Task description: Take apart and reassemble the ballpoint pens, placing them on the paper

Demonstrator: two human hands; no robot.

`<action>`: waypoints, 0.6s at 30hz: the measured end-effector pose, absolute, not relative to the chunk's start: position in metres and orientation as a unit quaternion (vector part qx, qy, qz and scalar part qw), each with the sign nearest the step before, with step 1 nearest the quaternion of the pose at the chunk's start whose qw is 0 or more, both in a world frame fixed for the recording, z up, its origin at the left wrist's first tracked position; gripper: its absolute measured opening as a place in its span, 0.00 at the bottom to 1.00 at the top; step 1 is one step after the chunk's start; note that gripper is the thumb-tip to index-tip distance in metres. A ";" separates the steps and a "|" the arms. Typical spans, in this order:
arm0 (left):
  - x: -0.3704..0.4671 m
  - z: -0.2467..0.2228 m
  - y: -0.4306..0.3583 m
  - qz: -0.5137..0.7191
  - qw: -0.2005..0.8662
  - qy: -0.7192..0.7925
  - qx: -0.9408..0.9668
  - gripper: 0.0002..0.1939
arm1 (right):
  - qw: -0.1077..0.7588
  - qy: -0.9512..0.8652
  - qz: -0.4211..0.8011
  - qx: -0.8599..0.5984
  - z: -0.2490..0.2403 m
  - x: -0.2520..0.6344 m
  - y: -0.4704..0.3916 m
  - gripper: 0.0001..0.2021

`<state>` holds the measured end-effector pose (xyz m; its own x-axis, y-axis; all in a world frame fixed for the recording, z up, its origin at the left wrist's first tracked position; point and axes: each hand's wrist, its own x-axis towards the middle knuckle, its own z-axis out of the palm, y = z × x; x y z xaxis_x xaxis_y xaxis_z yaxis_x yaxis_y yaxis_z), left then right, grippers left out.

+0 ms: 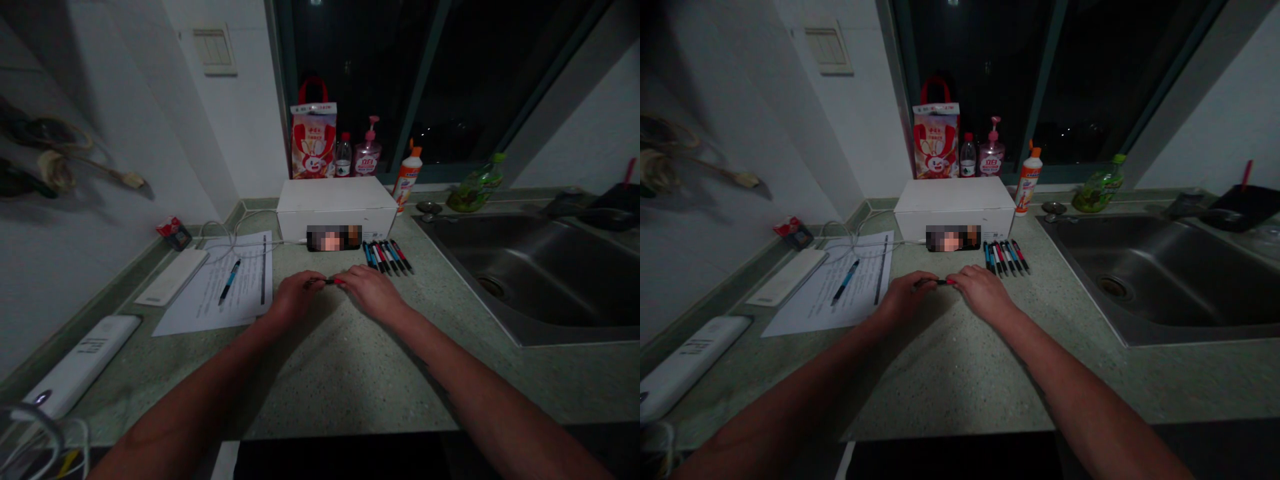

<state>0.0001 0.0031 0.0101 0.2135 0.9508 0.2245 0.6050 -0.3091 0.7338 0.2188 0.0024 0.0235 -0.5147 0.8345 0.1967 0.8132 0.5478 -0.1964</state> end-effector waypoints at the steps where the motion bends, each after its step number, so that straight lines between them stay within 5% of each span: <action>1: 0.001 0.010 0.003 0.336 0.291 0.533 0.720 0.09 | 0.139 -0.872 0.044 -0.467 0.024 0.218 0.002 0.15; 18: 0.003 0.020 0.003 0.372 0.422 0.546 0.620 0.09 | 0.200 -0.860 0.040 -0.468 0.024 0.216 -0.003 0.08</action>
